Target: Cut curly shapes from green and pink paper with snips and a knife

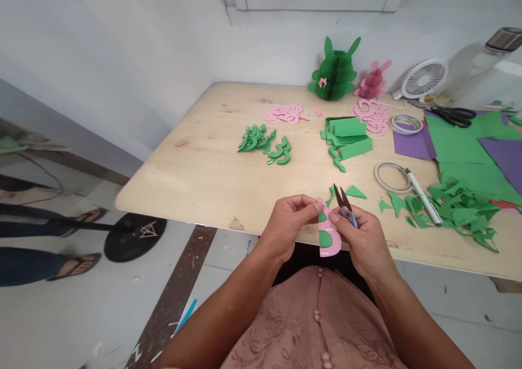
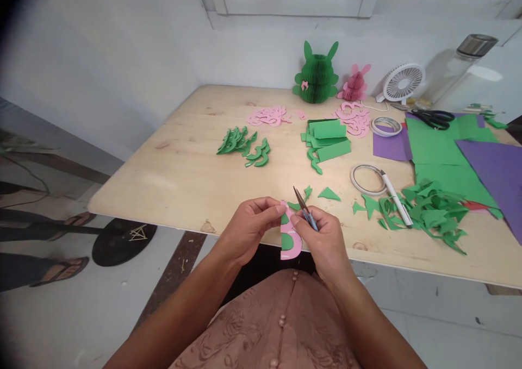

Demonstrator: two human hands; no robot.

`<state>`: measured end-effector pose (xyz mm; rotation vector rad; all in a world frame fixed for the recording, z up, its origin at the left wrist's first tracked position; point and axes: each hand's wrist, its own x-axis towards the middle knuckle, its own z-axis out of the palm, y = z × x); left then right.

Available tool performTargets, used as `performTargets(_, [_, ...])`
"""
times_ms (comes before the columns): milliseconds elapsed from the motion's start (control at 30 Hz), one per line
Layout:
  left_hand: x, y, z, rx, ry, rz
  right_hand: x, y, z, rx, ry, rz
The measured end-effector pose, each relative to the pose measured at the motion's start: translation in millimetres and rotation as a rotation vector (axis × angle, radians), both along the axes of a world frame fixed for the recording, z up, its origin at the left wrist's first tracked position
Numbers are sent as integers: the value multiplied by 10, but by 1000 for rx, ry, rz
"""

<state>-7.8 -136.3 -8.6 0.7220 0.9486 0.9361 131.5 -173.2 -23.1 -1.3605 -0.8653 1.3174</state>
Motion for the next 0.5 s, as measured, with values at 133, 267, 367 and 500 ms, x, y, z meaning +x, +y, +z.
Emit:
performTargets(133, [9, 2, 16, 13, 3, 12, 0, 8, 22, 13, -13, 14])
performTargets(267, [15, 6, 18, 17, 6, 27, -6, 13, 22, -4, 5, 10])
performTargets(367, [15, 11, 10, 13, 8, 42, -8, 9, -6, -32, 30, 27])
performTargets(500, [16, 12, 12, 7, 5, 60, -1, 0, -53, -37, 13, 28])
